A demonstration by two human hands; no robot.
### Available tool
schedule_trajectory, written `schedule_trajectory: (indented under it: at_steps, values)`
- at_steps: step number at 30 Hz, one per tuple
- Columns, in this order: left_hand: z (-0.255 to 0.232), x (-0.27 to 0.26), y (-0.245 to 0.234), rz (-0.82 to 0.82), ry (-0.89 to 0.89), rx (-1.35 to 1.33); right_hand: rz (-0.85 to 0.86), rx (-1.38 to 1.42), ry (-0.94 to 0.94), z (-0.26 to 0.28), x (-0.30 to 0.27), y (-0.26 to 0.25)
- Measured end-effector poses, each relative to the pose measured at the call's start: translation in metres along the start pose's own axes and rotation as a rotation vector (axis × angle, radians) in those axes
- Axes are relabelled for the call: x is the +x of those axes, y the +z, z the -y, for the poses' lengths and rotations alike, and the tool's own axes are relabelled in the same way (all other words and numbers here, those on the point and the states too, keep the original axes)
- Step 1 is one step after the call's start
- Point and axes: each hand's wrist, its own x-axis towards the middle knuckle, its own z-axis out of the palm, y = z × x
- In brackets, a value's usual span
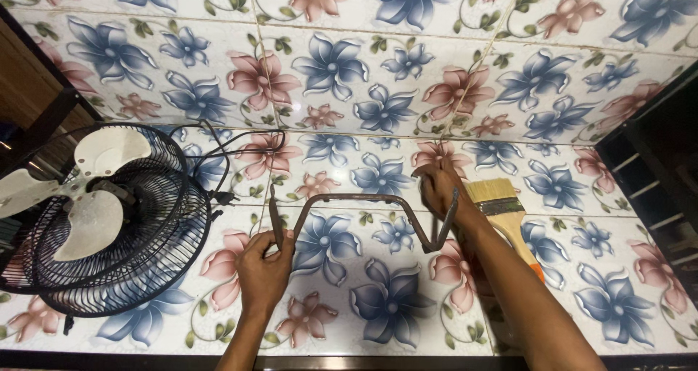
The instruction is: The person assembles an electric fan by attaching a metal stand to the fan base using a screwdriver. They then place the fan head onto the stand and secure it with the screwdriver.
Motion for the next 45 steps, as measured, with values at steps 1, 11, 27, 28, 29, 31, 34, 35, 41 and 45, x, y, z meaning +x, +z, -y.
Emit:
schedule_trajectory:
  at_steps: [1,11,27,28,29,31,34,35,41,45]
  values:
    - [0.000,0.000,0.000,-0.006,0.046,0.007,-0.012,0.028,0.041,-0.002,0.000,0.005]
    - [-0.002,0.002,-0.001,0.022,-0.055,0.024,0.044,0.029,0.259,-0.012,0.011,0.019]
    - [0.001,-0.003,-0.006,0.038,0.060,0.092,0.241,-0.068,0.123,-0.024,-0.007,0.017]
    - [0.001,-0.001,-0.006,0.025,0.089,0.091,0.224,-0.081,0.093,-0.026,-0.008,0.018]
    - [0.000,-0.001,-0.005,0.027,0.081,0.086,0.207,-0.093,0.063,-0.028,-0.009,0.019]
    - [-0.001,-0.001,-0.006,0.030,0.062,0.083,0.236,-0.078,0.189,-0.032,-0.011,0.020]
    - [-0.001,-0.001,-0.007,0.008,0.120,0.074,0.149,0.008,0.310,-0.035,-0.014,0.022]
    - [-0.001,-0.002,-0.007,0.022,0.081,0.073,0.096,0.045,0.340,-0.035,-0.016,0.023]
    - [0.002,-0.003,-0.009,0.044,0.050,0.024,-0.386,1.756,1.064,-0.035,-0.031,-0.009]
    - [0.006,-0.004,-0.009,0.034,0.084,0.012,-0.353,1.855,1.131,-0.041,-0.076,-0.074]
